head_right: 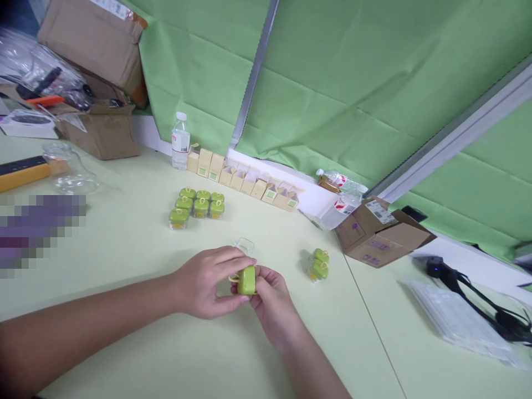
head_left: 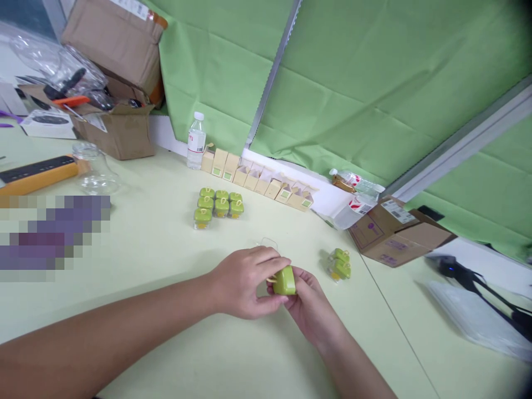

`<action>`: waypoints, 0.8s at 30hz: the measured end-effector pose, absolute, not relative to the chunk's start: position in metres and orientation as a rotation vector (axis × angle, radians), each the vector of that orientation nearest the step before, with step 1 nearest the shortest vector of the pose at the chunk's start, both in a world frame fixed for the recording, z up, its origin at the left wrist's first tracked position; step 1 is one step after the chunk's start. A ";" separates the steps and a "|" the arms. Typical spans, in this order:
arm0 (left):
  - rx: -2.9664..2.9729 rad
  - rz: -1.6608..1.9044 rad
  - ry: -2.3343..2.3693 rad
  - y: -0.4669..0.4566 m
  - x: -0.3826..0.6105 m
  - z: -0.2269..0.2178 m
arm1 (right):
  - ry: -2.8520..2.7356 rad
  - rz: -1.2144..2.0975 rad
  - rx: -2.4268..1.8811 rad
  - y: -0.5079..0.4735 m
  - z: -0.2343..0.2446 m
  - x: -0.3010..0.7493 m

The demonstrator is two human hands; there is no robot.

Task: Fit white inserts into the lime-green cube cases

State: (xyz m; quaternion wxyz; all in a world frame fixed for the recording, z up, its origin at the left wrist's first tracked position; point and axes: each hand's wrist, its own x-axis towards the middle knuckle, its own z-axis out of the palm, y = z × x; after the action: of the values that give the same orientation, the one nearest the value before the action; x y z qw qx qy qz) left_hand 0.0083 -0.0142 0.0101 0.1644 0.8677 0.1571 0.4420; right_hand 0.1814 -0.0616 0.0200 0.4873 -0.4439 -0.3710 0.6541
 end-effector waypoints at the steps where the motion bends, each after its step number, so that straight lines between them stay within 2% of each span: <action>1: 2.476 1.261 0.446 -0.014 0.008 0.010 | -0.903 1.593 -1.076 -0.062 0.020 0.182; 12: 2.518 1.235 0.478 -0.011 0.005 0.010 | -1.040 1.616 -1.137 -0.059 0.026 0.185; 24: 2.512 1.174 0.491 -0.013 0.006 0.012 | -0.907 1.575 -1.160 -0.060 0.019 0.181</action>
State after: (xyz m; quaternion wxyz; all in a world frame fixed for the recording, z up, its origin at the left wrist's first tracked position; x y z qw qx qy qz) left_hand 0.0059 -0.0132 0.0116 0.1622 0.8802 0.1721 0.4115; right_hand 0.1812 -0.0596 0.0190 0.4729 -0.4741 -0.3705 0.6437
